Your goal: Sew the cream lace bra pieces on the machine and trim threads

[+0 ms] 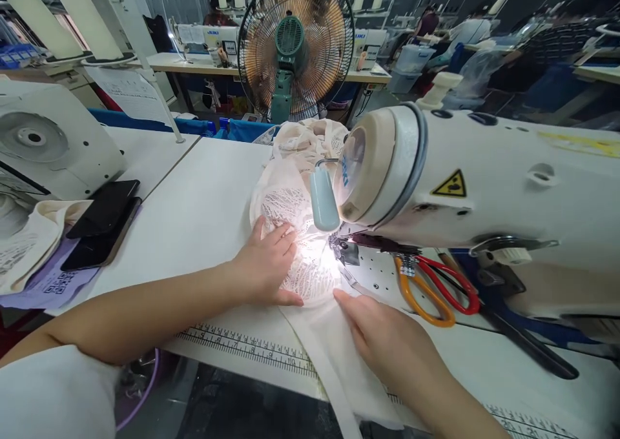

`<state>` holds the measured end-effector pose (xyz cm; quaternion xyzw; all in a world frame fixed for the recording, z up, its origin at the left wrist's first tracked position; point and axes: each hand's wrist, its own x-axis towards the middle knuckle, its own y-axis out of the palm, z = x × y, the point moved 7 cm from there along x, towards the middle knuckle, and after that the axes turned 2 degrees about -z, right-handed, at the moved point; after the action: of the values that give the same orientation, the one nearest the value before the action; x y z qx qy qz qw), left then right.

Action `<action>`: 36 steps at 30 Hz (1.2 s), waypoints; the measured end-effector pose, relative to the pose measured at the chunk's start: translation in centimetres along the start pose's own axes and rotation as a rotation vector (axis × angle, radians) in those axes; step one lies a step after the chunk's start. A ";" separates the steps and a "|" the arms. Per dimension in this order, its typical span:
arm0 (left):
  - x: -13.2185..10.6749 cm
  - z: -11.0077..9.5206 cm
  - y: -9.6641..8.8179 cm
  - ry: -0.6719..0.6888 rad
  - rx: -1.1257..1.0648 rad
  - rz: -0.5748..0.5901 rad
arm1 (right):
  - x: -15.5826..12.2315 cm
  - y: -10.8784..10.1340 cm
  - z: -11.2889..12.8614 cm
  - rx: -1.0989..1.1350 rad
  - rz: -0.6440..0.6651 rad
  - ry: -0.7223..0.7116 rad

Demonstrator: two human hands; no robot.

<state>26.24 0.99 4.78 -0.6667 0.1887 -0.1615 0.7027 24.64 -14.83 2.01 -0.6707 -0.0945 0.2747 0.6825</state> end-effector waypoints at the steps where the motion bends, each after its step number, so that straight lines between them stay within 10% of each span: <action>1: 0.2 0.2 0.3 -0.021 0.004 0.018 | 0.3 -0.3 0.0 -0.014 0.009 0.007; 21: 4.7 5.2 -0.5 -0.271 -0.293 0.114 | 3.7 -1.4 1.0 -0.112 0.274 0.148; 36: 4.6 4.1 -1.5 -0.224 -0.167 -0.086 | -0.9 0.1 -0.4 -0.088 0.034 -0.055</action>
<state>32.26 2.28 6.20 -0.7441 0.0928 -0.0998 0.6541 24.07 -15.59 2.07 -0.6935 -0.1138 0.3005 0.6448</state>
